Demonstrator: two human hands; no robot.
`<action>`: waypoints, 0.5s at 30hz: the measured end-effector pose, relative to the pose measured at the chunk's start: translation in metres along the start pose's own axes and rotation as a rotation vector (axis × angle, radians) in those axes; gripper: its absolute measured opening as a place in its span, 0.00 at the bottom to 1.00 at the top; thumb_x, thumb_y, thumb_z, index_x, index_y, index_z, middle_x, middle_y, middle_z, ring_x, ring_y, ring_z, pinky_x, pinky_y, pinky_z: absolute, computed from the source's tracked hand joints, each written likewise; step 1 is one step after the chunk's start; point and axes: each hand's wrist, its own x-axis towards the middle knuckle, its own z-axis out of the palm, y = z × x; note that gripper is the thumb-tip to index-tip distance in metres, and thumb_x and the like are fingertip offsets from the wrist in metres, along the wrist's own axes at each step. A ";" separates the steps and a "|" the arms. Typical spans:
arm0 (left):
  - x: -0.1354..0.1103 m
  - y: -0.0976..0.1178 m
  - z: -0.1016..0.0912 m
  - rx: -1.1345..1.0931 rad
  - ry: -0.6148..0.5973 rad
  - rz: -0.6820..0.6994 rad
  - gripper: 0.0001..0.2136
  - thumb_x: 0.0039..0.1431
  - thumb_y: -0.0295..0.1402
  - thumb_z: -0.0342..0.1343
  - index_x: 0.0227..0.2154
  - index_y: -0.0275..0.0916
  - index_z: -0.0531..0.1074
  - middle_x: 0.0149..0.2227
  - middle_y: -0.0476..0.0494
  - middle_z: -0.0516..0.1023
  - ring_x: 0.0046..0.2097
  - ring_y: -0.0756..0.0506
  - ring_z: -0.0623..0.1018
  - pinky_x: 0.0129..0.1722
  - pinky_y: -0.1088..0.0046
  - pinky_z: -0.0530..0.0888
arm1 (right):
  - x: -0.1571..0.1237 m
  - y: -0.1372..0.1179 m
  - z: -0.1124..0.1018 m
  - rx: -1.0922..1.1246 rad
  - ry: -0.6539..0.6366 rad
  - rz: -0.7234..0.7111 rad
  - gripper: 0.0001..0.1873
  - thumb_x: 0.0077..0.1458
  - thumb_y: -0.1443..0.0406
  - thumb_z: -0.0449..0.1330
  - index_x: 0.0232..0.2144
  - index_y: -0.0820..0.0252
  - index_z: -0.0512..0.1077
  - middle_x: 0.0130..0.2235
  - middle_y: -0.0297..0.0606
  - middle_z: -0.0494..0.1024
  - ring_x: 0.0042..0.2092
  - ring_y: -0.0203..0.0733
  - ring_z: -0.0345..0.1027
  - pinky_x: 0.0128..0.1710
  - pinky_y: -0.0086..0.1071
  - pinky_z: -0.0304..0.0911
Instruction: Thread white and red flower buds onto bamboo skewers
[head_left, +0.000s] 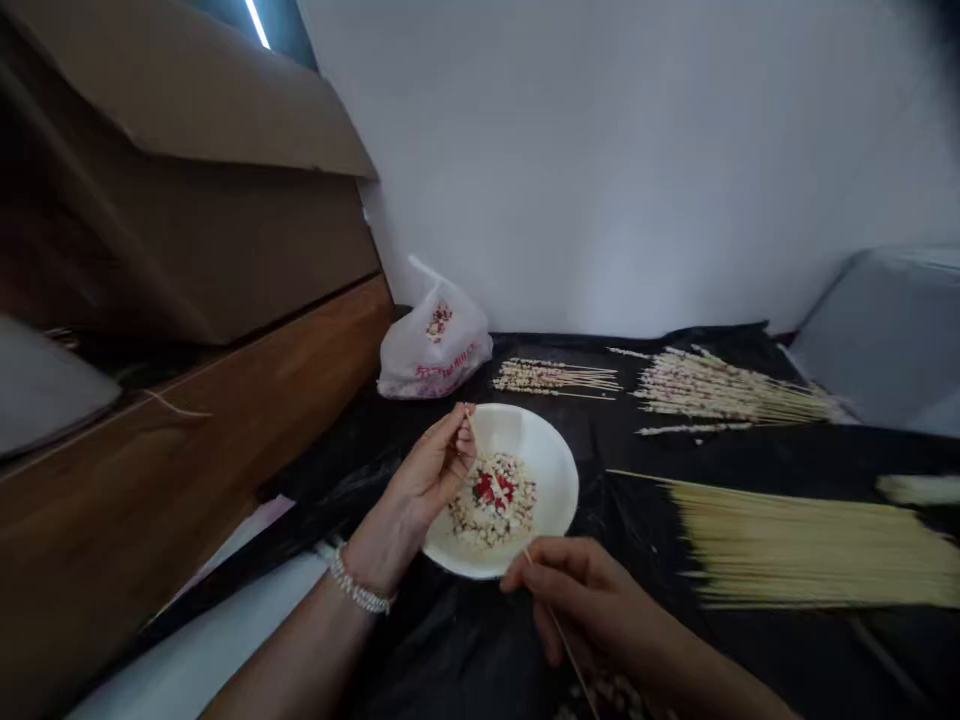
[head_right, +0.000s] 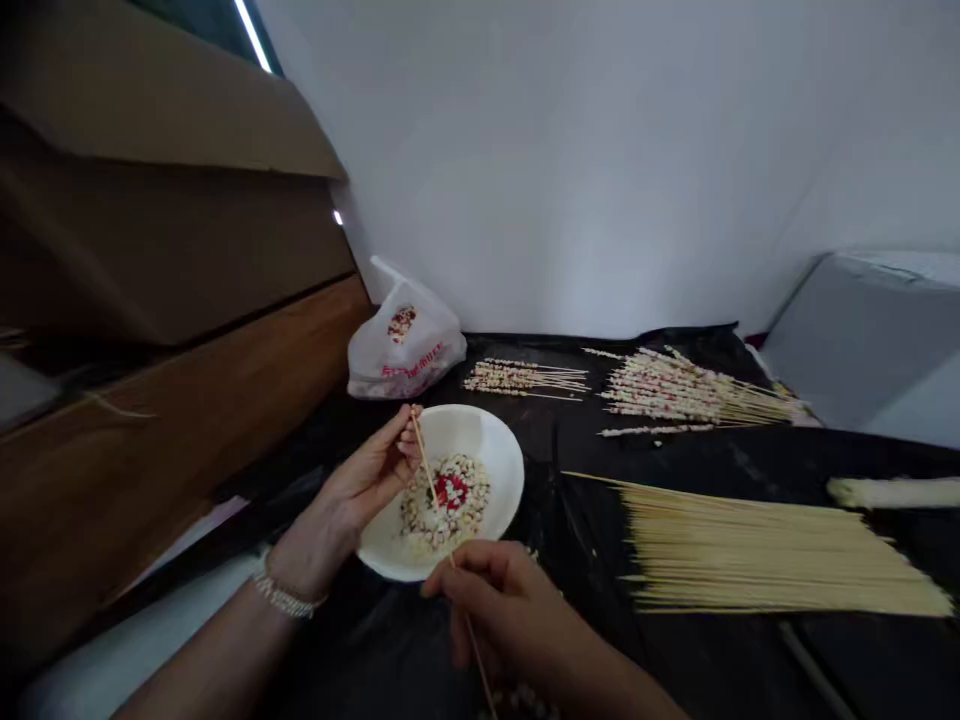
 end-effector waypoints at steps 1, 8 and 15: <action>0.000 0.000 0.001 0.007 0.009 -0.005 0.08 0.68 0.24 0.51 0.34 0.29 0.74 0.26 0.49 0.71 0.23 0.58 0.71 0.21 0.87 0.70 | -0.001 -0.001 0.000 -0.009 0.006 0.006 0.25 0.58 0.46 0.62 0.36 0.64 0.76 0.15 0.26 0.69 0.14 0.29 0.54 0.16 0.24 0.42; 0.001 0.001 0.002 0.027 0.004 -0.006 0.07 0.66 0.22 0.53 0.33 0.29 0.74 0.25 0.49 0.72 0.22 0.58 0.70 0.21 0.86 0.70 | -0.005 -0.007 0.004 -0.084 0.051 -0.026 0.26 0.59 0.45 0.60 0.34 0.63 0.79 0.15 0.26 0.67 0.14 0.27 0.46 0.16 0.25 0.38; -0.001 0.001 0.003 0.051 -0.016 -0.001 0.08 0.65 0.21 0.52 0.32 0.29 0.74 0.24 0.50 0.70 0.22 0.58 0.69 0.20 0.87 0.68 | -0.005 -0.007 0.005 -0.084 0.097 -0.051 0.22 0.61 0.48 0.60 0.35 0.62 0.79 0.14 0.25 0.66 0.15 0.28 0.46 0.17 0.26 0.38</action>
